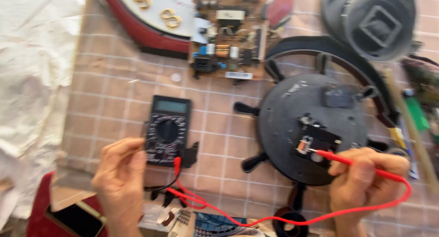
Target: Testing a circuit board and clock mechanism using a multimeter and disassembling the clock parts for inspection.
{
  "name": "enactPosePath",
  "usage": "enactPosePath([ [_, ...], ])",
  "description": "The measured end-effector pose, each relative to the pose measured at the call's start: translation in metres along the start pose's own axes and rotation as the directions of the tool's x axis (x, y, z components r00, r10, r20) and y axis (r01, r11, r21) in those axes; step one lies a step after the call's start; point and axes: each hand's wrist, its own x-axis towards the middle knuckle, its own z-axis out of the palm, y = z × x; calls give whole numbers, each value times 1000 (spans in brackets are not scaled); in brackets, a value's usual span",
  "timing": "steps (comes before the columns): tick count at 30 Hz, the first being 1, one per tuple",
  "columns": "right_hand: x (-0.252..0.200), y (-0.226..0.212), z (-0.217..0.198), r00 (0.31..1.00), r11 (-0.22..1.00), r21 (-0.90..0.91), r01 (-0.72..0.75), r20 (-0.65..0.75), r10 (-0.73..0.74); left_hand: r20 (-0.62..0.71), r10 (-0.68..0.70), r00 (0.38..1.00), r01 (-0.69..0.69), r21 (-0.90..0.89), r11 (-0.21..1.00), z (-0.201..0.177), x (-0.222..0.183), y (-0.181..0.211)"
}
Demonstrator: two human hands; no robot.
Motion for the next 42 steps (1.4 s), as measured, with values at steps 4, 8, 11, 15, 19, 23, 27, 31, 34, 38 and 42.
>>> enactPosePath([
  [4,-13,16,0,985,985,-108,135,-91,-145,48,154,987,-152,-40,988,-2,3,2],
  [8,-18,16,-4,977,966,-151,208,-23,-214,121,92,988,-102,80,991,1,6,7],
  [11,-16,32,-11,985,985,15,171,-16,-170,139,74,988,-97,170,981,6,14,8],
  [15,-9,15,1,988,994,-27,108,-107,-110,143,134,981,-165,233,958,13,16,7],
  [19,-2,4,2,995,1000,-9,5,-96,-6,111,174,978,-199,279,939,23,13,0],
  [23,0,1,2,999,1000,-11,-21,-50,21,43,86,995,-95,328,940,27,9,-5],
  [27,-3,14,-3,997,998,14,60,-40,-59,52,120,991,-130,292,948,28,11,-6],
  [31,-5,18,-7,1000,1000,-17,19,-15,-19,47,126,991,-134,291,947,28,11,-7],
  [34,-4,18,-7,1000,1000,-29,12,14,-12,46,136,990,-144,287,947,28,10,-7],
  [38,-4,18,-7,1000,999,-36,-2,29,3,44,156,987,-162,283,945,29,10,-7],
  [42,-3,17,-5,1000,999,-29,20,17,-19,40,164,986,-169,280,945,29,10,-8],
])
